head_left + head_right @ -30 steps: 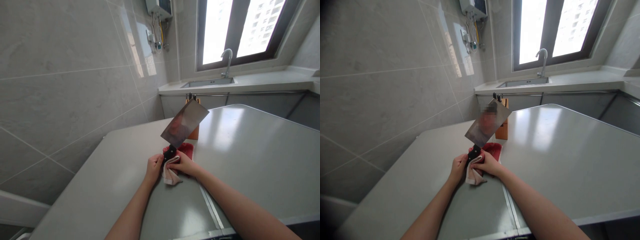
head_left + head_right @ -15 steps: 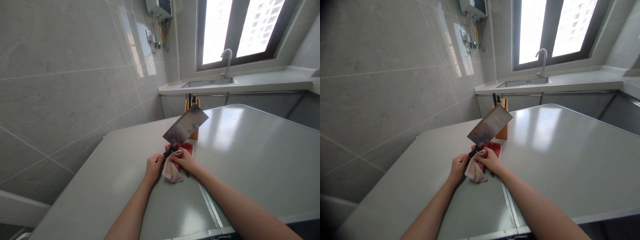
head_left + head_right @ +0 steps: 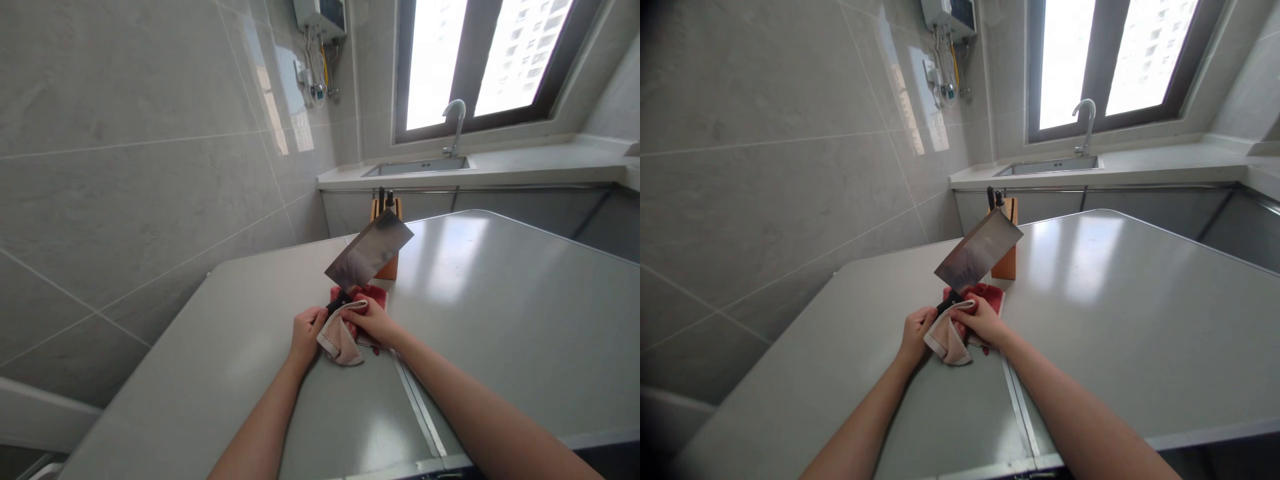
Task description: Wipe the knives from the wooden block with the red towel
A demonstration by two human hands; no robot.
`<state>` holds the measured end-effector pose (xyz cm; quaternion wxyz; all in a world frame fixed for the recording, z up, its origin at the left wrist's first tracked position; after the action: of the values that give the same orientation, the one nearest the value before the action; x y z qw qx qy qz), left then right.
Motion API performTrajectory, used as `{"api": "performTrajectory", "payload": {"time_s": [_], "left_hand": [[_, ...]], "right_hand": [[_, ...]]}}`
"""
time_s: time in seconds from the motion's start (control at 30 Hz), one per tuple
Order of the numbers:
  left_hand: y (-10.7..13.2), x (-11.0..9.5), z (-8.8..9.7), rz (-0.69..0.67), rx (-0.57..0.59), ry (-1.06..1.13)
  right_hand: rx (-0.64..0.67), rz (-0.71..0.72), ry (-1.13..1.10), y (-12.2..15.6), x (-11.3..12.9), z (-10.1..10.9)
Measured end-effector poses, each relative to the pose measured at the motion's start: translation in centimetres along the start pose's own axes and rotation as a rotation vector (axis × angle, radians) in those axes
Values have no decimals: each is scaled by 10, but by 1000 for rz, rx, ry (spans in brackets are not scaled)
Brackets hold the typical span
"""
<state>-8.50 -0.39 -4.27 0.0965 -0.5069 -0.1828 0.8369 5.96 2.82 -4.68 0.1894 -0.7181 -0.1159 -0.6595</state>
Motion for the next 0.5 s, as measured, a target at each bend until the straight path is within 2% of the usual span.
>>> {"api": "performTrajectory", "payload": {"time_s": [0.27,0.5], "left_hand": [[0,10,0,56,-6,5],[-1,9,0,9,-1,-12]], "right_hand": [[214,-116,-252,5,-14,-15],[253,-94,-176,7,-9,-17]]}}
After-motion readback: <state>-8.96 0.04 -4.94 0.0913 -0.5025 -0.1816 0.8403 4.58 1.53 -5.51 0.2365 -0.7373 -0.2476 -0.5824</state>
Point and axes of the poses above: each hand's wrist, its own y-axis away from the middle knuckle, its own z-axis out of the back of the hand, x = y × z, the point moved 8 cm from there along -y, towards the middle knuckle, and after that the axes turned 4 degrees about -z, right-handed, at the moved point
